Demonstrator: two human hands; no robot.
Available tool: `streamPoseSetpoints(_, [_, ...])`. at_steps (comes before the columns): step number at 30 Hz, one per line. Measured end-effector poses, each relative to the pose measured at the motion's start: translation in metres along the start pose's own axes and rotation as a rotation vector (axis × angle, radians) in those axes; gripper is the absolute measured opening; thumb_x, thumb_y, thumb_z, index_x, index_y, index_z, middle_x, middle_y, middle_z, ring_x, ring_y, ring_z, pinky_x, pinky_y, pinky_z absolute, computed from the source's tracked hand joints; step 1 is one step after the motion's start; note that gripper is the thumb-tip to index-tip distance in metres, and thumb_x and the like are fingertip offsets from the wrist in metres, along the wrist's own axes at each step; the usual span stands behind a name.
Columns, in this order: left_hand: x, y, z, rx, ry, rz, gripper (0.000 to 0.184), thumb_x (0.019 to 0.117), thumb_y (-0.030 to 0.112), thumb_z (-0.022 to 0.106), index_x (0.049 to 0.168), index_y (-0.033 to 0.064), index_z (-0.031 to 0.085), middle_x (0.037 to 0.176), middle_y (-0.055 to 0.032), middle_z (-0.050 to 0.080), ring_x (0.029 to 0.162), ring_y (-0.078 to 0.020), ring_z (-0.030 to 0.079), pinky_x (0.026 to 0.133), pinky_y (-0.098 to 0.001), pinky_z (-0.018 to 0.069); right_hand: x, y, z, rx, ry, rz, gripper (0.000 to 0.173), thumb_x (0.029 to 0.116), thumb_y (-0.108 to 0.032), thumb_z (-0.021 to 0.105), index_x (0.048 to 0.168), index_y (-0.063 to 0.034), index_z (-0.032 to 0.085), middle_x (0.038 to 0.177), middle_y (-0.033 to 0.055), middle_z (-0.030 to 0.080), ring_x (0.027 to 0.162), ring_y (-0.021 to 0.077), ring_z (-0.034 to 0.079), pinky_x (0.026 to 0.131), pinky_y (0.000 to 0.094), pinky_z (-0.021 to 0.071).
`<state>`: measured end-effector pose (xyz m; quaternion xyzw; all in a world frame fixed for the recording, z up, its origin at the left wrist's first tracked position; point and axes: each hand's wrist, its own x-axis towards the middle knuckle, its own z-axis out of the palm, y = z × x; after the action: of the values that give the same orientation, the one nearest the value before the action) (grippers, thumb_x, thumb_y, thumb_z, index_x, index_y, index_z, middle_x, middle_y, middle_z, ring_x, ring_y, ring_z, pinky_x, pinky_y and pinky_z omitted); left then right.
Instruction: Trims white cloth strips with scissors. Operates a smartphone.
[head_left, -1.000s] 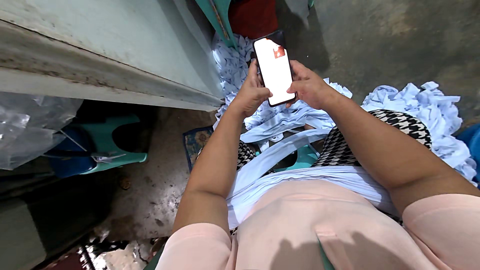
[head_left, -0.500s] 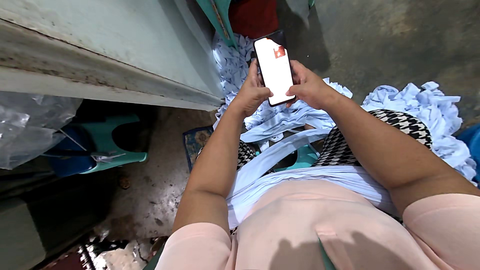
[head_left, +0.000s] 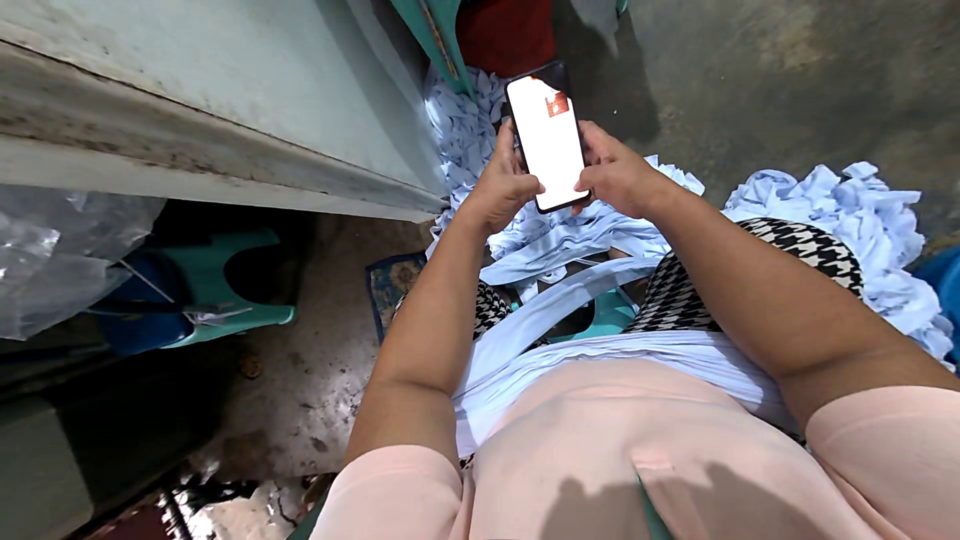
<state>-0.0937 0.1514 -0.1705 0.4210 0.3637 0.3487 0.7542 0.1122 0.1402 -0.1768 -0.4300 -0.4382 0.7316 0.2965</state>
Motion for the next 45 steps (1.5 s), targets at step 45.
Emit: streamPoseSetpoints(45, [-0.0005, -0.0013, 0.0025, 0.035, -0.022, -0.018, 0.106, 0.0743, -0.02, 0.058, 0.158, 0.0145, 0.003, 0.141, -0.0168, 0.053, 0.115, -0.0261, 0.065, 0.092, -0.0439, 0.0586, -0.0013, 0.0046, 0.0054, -0.067, 0.128, 0.008, 0.056, 0.0967, -0.008, 0.059, 0.148, -0.0135, 0.038, 0.122, 0.0142, 0.065, 0.092, 0.0277, 0.072, 0.061, 0.0414, 0.0614])
